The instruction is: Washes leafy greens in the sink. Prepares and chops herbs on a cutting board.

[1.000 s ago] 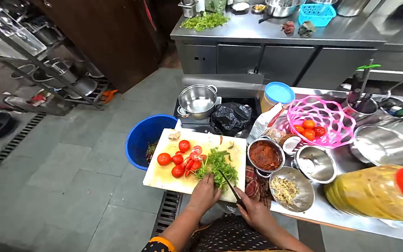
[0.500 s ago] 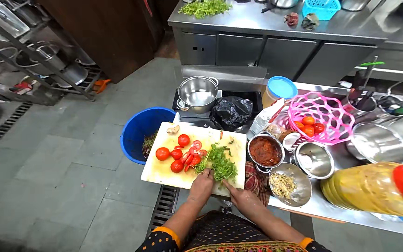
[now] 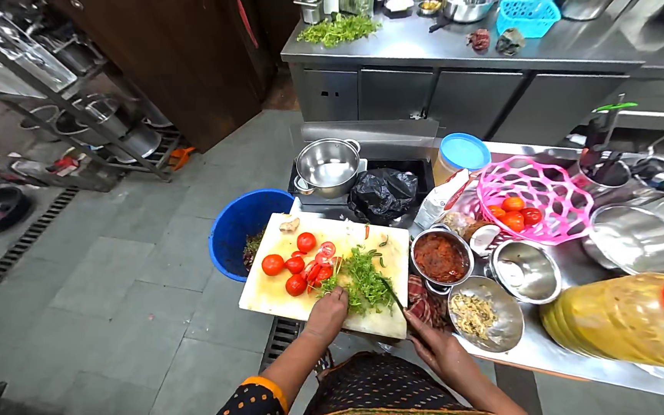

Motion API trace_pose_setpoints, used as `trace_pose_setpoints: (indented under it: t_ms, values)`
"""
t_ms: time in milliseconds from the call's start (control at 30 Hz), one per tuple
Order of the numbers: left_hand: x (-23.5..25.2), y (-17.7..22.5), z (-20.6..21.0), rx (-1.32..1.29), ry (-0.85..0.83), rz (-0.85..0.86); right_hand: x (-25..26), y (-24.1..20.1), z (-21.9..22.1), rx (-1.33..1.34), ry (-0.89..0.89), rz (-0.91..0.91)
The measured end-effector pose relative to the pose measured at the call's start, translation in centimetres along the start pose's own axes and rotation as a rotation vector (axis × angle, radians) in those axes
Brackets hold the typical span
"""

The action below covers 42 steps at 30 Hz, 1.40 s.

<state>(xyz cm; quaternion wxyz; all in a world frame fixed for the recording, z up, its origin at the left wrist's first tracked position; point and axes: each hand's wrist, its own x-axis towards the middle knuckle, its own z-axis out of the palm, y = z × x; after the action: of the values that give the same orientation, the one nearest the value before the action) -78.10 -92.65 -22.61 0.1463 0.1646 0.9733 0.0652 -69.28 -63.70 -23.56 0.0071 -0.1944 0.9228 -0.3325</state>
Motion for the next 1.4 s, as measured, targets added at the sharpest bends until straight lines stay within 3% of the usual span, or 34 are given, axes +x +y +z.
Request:
trace_pose_setpoints:
  t_ms: [167,367,533,700,833,1000,1200,1400]
  values:
    - [0.1,0.9,-4.8,-0.056,0.208,0.086,0.5,1.1,-2.0,-0.015,0.15,0.021]
    - [7.0,-1.0,-13.0,-0.042,0.166,-0.154,0.0,1.8,-3.1,-0.04,0.164,0.098]
    - [12.3,-2.1,-12.0,0.055,-0.118,-0.275,-0.5,0.9,-2.9,-0.039,0.143,0.144]
    - [9.3,2.0,-12.1,-0.14,0.054,-0.245,-1.3,0.7,-2.3,0.017,0.163,0.158]
    - [7.5,4.1,-9.2,-0.195,-0.092,-0.334,-1.4,0.9,-2.2,0.013,0.145,0.151]
    - [6.2,7.0,-6.4,-0.143,-0.138,-0.328,-1.0,0.7,-2.5,0.001,0.169,0.13]
    - [4.0,7.0,-1.2,-0.242,0.11,-0.174,-1.1,0.2,-1.8,0.006,0.139,0.11]
    - [1.9,3.9,-3.5,-0.461,0.354,-0.135,-1.4,0.2,-1.5,0.025,0.123,0.074]
